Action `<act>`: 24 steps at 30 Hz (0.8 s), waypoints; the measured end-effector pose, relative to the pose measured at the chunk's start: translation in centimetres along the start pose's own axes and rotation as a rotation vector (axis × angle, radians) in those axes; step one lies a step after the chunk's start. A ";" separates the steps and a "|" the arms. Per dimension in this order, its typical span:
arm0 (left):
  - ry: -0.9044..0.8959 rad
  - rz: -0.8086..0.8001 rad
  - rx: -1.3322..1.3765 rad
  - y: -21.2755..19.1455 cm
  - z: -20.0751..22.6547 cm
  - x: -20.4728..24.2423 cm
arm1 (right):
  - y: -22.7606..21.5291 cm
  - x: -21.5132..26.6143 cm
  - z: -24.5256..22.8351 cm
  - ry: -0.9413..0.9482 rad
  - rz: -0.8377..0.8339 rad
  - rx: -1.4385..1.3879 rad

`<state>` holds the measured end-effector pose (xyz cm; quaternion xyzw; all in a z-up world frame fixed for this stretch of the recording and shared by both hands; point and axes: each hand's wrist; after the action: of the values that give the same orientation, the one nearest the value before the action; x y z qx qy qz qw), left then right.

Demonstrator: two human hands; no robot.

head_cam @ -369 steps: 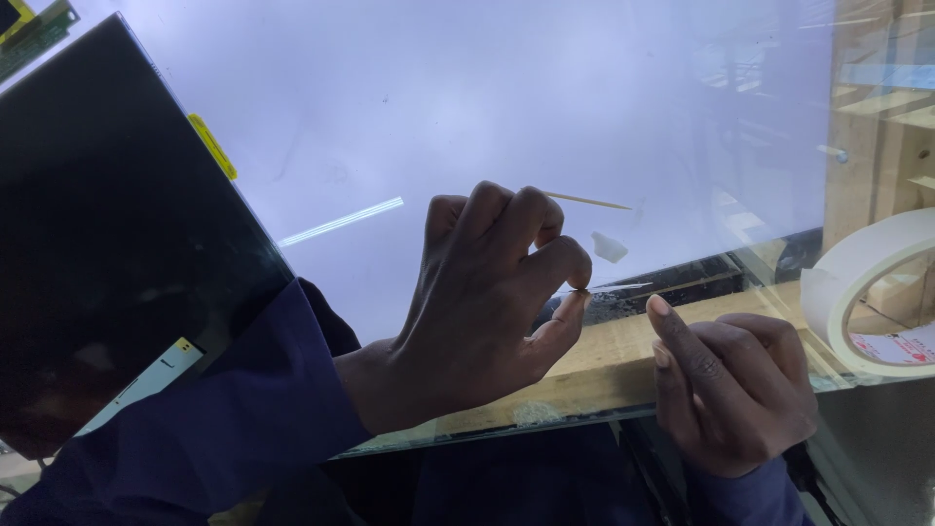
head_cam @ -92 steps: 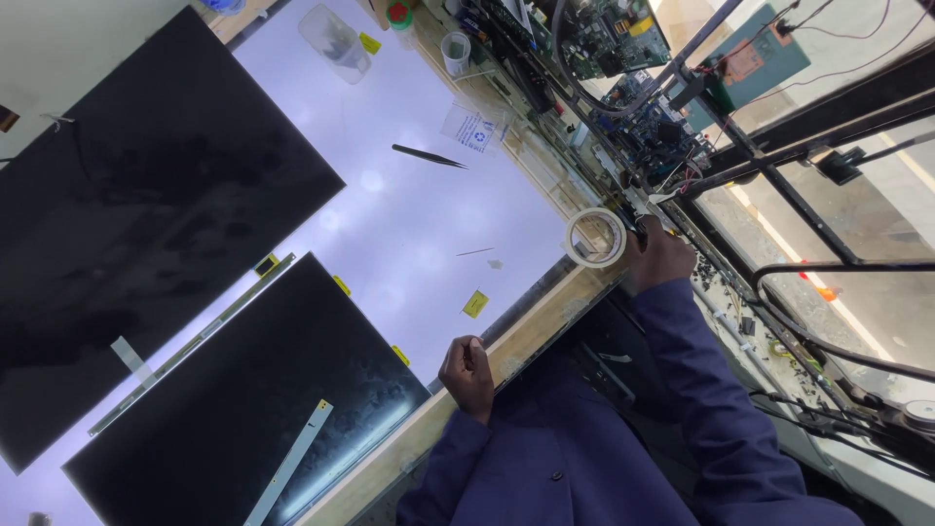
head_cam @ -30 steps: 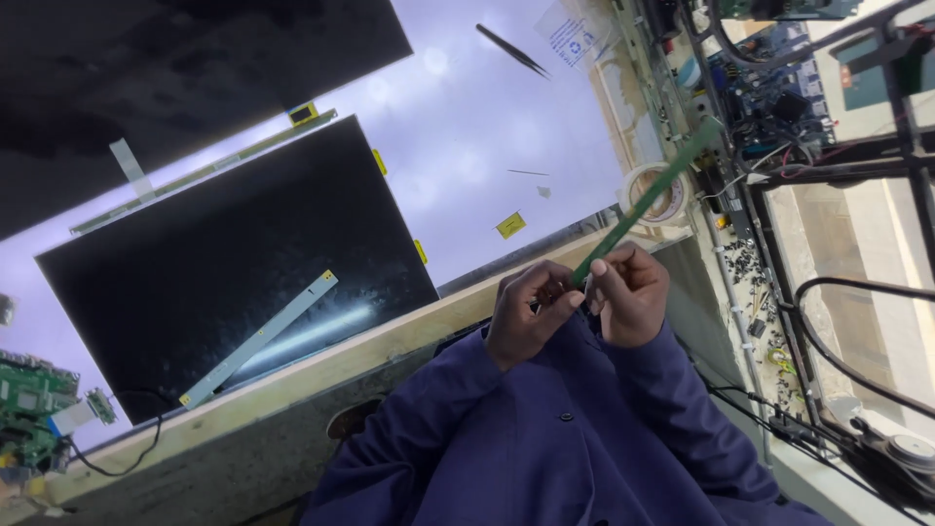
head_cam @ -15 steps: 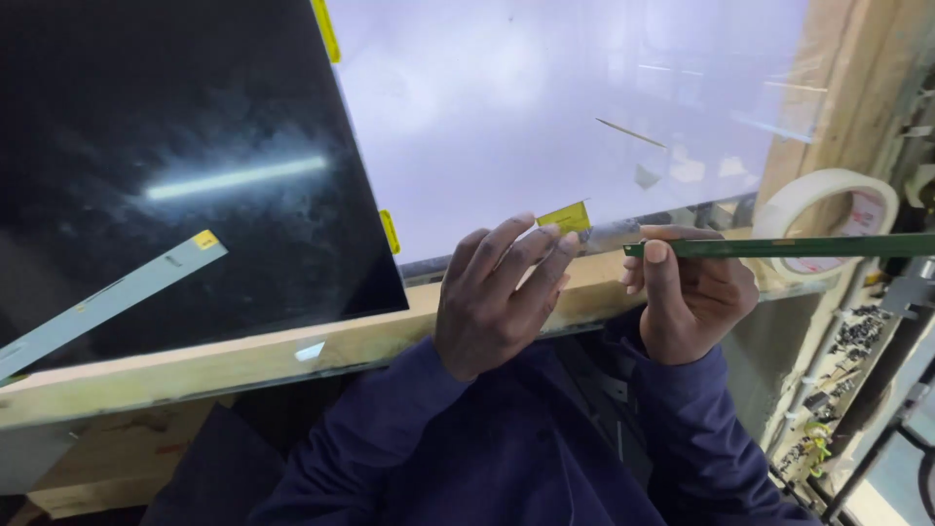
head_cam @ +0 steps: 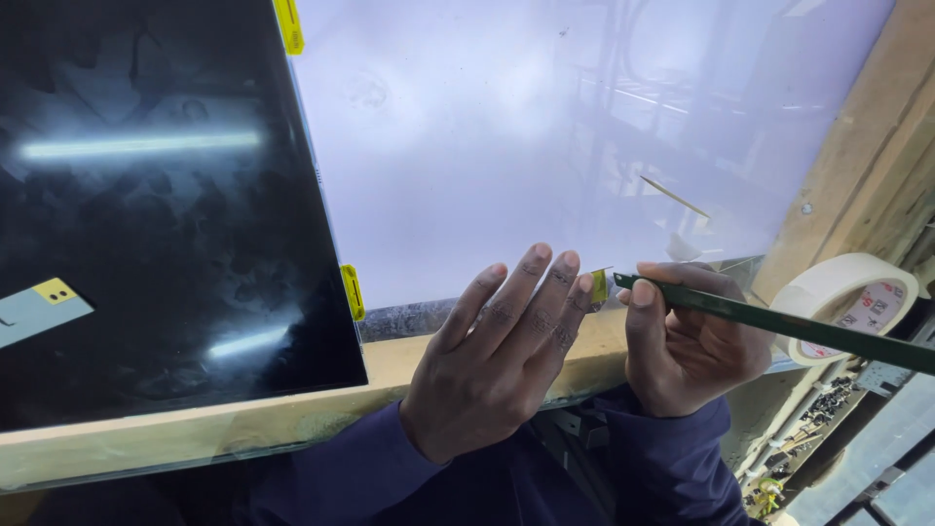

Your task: Preparing a small electronic component by applying adhesive tape and trimming it with scissors at a repair workbench.

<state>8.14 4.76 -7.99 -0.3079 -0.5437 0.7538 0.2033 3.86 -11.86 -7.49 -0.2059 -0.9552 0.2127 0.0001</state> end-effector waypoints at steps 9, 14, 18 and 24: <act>-0.018 -0.017 0.003 0.1 -0.5 -0.2 | 0.9 0.2 0.2 0.041 0.019 0.006; -0.012 -0.021 -0.021 0.2 -0.7 -0.3 | 1.0 0.1 0.3 0.045 0.024 -0.006; -0.013 -0.023 -0.028 -0.1 -0.8 -0.5 | 1.0 0.0 0.2 0.026 0.011 0.022; -0.023 -0.020 -0.022 0.1 -0.8 -0.5 | 1.0 0.2 0.4 0.042 0.014 0.018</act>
<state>9.06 4.91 -8.12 -0.2961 -0.5574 0.7491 0.2011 4.08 -11.10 -8.24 -0.2171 -0.9515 0.2169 0.0205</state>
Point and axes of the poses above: each hand's wrist, its own x-axis away from the middle knuckle, its own y-axis out of the palm, z = x × y, and after that the axes turned 15 degrees about -x, right-handed
